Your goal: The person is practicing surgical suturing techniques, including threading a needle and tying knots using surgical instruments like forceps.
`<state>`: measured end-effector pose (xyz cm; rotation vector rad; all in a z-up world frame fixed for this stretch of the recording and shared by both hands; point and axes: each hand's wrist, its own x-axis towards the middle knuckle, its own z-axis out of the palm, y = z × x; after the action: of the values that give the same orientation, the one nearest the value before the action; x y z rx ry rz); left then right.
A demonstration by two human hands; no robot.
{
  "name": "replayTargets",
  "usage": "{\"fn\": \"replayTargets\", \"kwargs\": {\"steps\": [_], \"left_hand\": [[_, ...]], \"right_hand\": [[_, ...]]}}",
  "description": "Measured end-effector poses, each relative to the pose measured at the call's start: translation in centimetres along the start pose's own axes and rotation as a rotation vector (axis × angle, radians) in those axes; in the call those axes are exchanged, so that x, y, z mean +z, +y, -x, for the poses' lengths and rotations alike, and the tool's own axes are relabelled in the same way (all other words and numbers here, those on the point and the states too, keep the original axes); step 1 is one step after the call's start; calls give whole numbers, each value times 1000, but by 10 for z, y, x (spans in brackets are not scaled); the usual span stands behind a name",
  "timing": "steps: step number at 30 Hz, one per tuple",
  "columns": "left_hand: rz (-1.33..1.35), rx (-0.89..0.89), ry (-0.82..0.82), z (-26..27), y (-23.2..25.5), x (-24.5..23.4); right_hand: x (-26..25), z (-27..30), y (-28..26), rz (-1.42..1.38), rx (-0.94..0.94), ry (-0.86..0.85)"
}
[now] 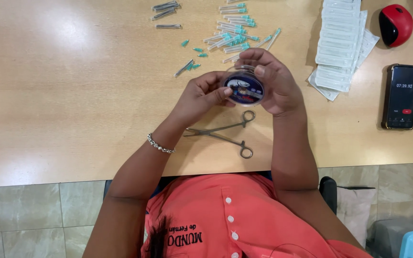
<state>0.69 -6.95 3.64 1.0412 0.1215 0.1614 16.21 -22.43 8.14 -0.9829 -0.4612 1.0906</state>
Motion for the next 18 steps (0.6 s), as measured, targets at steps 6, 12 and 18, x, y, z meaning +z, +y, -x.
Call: {"fn": "replayTargets", "kwargs": {"steps": [6, 12, 18], "left_hand": [[-145, 32, 145, -1, 7, -1], [-252, -121, 12, 5, 21, 5], [-417, 0, 171, 6, 27, 7]], "right_hand": [[10, -4, 6, 167, -68, 22], [1, -10, 18, -90, -130, 116], [-11, -12, 28, -193, -214, 69]]}}
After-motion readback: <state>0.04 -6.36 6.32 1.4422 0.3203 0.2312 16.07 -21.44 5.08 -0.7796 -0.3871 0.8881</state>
